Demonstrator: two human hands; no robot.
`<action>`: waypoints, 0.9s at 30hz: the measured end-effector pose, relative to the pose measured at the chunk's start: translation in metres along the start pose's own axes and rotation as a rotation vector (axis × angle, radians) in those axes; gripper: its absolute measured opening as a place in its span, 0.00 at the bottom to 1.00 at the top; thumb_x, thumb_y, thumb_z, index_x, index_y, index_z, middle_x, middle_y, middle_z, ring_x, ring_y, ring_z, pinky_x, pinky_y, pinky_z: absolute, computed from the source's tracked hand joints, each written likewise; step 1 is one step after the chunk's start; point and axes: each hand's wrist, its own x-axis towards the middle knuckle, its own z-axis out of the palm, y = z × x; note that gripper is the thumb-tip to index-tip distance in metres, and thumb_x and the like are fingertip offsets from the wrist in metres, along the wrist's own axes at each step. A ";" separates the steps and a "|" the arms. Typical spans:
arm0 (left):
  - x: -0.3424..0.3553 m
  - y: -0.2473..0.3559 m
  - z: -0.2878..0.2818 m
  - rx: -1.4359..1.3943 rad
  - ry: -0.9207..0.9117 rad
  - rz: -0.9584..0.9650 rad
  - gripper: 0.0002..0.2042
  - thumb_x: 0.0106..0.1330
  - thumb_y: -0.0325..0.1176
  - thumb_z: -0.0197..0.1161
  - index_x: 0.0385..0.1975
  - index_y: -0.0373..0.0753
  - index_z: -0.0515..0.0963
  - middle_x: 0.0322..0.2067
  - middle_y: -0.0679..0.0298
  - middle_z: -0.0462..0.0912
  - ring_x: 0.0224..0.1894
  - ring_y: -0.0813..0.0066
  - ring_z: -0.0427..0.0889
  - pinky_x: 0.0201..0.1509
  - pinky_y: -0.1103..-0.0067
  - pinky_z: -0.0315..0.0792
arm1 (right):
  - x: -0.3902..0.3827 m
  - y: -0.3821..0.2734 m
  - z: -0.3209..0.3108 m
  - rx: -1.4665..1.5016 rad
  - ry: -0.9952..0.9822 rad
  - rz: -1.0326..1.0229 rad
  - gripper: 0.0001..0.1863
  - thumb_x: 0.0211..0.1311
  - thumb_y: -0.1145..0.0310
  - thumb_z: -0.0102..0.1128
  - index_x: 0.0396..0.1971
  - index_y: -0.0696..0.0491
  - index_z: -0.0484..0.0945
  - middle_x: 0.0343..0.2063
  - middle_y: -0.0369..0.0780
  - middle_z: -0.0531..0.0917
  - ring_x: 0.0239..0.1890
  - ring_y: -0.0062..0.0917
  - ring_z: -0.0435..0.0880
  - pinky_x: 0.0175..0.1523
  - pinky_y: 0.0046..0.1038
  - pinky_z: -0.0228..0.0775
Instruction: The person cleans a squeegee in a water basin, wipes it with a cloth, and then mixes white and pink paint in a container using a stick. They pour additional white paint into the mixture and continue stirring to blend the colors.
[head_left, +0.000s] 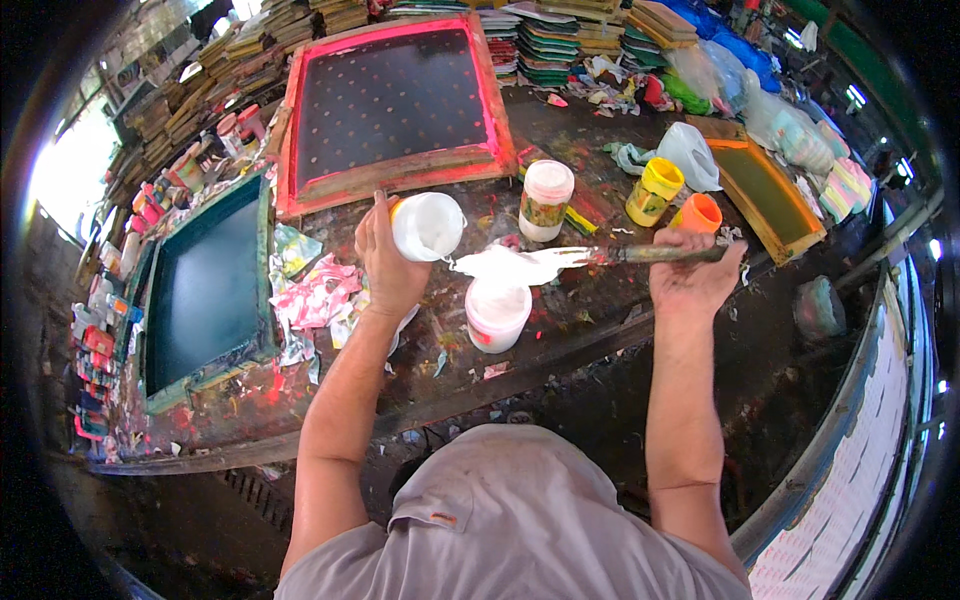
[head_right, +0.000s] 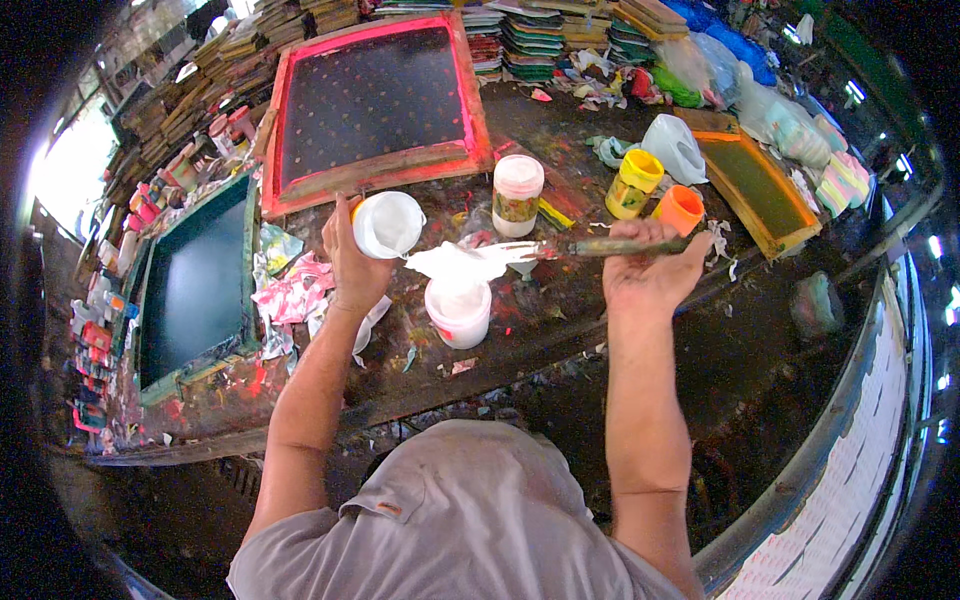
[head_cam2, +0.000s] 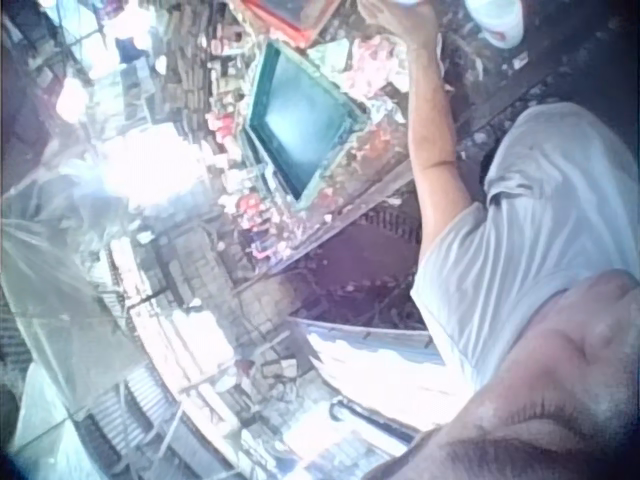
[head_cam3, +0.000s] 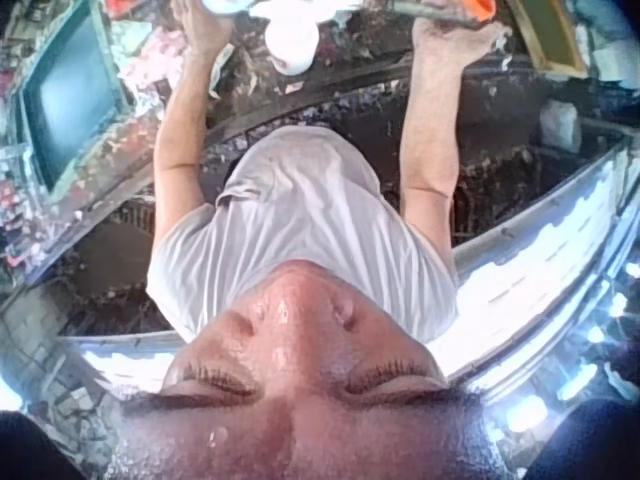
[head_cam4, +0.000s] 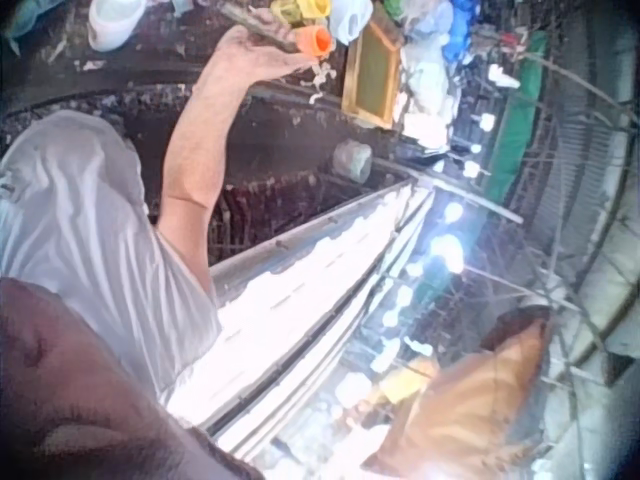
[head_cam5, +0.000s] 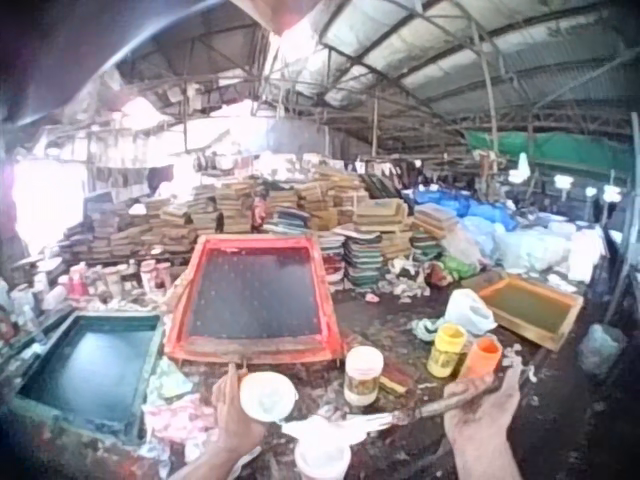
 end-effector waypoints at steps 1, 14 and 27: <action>-0.004 0.000 0.005 -0.061 -0.019 -0.057 0.60 0.54 0.29 0.83 0.85 0.27 0.48 0.70 0.50 0.77 0.73 0.44 0.71 0.81 0.53 0.59 | 0.002 -0.006 0.009 -0.047 -0.068 0.002 0.36 0.84 0.29 0.46 0.28 0.48 0.66 0.25 0.33 0.64 0.28 0.26 0.65 0.39 0.32 0.70; -0.061 -0.047 0.047 -0.578 -0.187 -0.768 0.72 0.48 0.25 0.88 0.86 0.27 0.33 0.77 0.42 0.69 0.77 0.49 0.73 0.83 0.66 0.66 | -0.040 0.061 0.125 -0.572 -0.697 0.112 0.36 0.82 0.29 0.51 0.27 0.49 0.70 0.24 0.34 0.70 0.27 0.27 0.73 0.40 0.38 0.74; -0.095 -0.076 -0.102 -0.179 -0.214 -0.443 0.45 0.57 0.19 0.79 0.79 0.34 0.68 0.69 0.47 0.82 0.73 0.49 0.80 0.78 0.62 0.73 | -0.026 0.134 -0.005 -0.949 -1.163 0.057 0.30 0.93 0.49 0.39 0.33 0.56 0.76 0.28 0.38 0.78 0.34 0.23 0.82 0.55 0.37 0.82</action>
